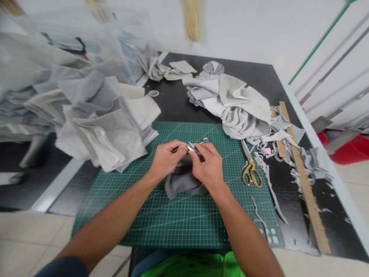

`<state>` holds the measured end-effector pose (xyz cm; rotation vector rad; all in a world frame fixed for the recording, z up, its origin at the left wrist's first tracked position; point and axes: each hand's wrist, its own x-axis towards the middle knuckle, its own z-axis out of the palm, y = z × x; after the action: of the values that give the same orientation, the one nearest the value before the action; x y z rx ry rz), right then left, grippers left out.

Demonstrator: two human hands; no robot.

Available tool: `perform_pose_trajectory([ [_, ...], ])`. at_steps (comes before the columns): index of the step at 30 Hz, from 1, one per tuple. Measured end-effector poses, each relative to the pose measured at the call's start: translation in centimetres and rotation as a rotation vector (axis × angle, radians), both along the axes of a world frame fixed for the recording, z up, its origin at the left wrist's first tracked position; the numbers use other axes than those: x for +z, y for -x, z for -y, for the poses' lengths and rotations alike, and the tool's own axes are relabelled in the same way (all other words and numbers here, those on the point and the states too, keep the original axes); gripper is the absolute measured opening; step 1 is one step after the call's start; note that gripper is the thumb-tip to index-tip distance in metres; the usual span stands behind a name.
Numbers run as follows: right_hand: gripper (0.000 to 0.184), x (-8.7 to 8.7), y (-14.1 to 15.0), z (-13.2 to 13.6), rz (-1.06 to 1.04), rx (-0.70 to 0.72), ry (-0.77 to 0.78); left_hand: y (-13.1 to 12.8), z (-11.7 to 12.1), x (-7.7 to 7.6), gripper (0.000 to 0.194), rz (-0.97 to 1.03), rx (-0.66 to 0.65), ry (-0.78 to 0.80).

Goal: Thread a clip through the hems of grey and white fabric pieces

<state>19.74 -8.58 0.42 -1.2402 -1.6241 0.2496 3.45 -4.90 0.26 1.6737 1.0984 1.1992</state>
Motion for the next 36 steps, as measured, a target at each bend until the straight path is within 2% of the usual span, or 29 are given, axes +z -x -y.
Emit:
perform_pose_trajectory([
  [6, 0.019, -0.13, -0.09, -0.09, 0.027, 0.025, 0.002, 0.13, 0.00, 0.01, 0.014, -0.047, 0.007, -0.072],
  [13, 0.017, -0.02, -0.17, -0.03, 0.007, 0.047, 0.016, 0.19, 0.03, 0.14, 0.014, -0.071, 0.004, -0.084],
  [17, 0.018, 0.08, -0.11, 0.02, -0.010, 0.055, -0.001, 0.10, 0.07, 0.26, 0.014, -0.083, 0.018, -0.075],
  [23, 0.019, 0.00, -0.48, -0.25, -0.006, -0.053, 0.037, -0.04, 0.03, 0.22, 0.015, -0.064, 0.035, -0.037],
  [36, 0.018, -0.17, -0.25, -0.11, 0.028, 0.028, -0.014, -0.04, 0.06, 0.20, 0.015, -0.047, 0.017, 0.006],
])
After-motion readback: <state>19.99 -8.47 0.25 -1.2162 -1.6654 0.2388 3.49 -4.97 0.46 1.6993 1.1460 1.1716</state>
